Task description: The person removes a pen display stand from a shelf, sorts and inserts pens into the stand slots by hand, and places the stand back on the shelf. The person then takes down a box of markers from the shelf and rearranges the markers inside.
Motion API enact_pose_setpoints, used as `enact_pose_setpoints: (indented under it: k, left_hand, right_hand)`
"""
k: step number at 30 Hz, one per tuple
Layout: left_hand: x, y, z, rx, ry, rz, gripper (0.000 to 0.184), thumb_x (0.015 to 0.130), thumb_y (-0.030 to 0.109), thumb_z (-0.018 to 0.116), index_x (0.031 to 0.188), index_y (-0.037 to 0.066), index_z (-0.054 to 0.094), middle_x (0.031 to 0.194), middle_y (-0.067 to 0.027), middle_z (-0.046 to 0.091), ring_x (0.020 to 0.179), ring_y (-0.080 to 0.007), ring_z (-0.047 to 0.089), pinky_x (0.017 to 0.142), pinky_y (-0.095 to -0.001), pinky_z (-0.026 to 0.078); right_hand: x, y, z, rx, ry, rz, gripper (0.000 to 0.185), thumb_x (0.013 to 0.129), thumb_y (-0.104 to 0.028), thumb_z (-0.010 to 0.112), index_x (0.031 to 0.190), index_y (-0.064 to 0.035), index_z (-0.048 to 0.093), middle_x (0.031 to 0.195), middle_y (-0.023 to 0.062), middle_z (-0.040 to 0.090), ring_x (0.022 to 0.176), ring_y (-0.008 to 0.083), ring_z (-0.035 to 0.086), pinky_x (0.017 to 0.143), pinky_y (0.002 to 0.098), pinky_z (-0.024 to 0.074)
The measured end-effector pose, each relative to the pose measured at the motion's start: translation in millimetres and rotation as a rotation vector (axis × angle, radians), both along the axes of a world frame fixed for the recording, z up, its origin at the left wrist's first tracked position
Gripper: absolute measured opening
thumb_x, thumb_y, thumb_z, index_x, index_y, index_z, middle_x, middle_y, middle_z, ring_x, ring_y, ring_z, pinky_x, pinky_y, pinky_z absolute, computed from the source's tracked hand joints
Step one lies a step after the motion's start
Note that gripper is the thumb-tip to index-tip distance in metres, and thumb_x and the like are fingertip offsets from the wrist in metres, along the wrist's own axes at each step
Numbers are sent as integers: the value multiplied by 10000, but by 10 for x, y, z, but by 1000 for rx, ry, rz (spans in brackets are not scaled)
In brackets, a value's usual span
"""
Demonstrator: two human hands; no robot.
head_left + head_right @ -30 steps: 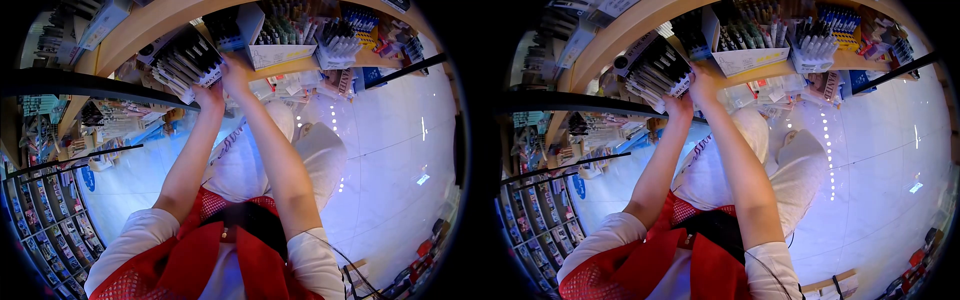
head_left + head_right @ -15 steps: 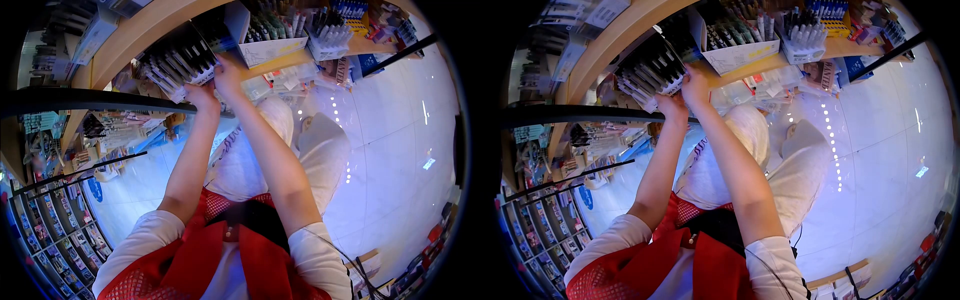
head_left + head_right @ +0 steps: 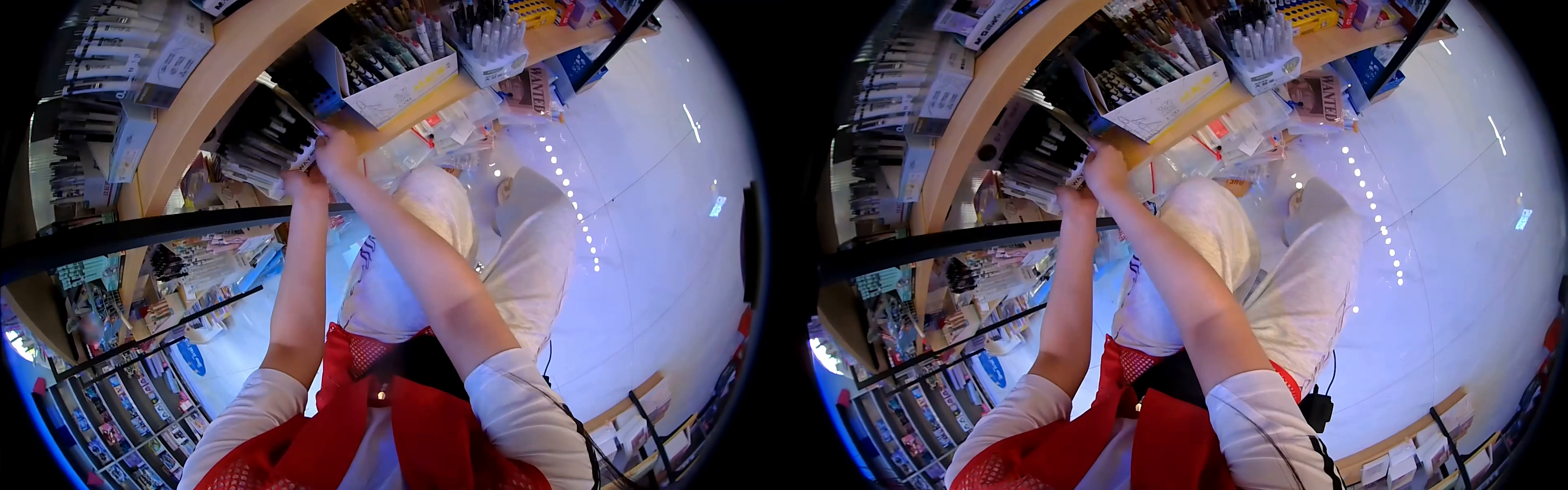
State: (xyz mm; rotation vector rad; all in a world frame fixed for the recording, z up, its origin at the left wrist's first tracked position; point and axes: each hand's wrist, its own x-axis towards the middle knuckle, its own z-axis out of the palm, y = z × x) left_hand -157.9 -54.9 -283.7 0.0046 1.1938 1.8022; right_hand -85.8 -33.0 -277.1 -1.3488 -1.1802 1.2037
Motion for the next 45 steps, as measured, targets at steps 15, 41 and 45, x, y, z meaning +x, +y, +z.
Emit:
enact_pose_setpoints:
  k: [15,41,45]
  left_hand:
    - [-160,619,49,-231,183,-93,327,867,264,433,1144,91,443,1100,-114,505,956,-251,511,775,-407,446]
    - [-554,549,-265,-386,541,-324,328,821,189,468,1065,-24,518,1102,-170,551,973,-240,536,784,-347,439]
    - [-501,630,-163,-344,620,-346,327,820,187,469,1065,-23,522,1100,-171,552,974,-243,537,788,-345,437]
  right_hand:
    - [373,-262,-95,75,-29,169,329,822,-139,509,1124,-12,535,979,202,613,897,328,599,791,356,460]
    - [1224,-696,373,74,295,240,363,812,62,413,1161,5,497,1082,118,584,916,157,600,788,241,450]
    - [1356,-717,419,68,299,231,364,815,64,415,1165,6,493,1085,120,579,912,158,598,791,241,446]
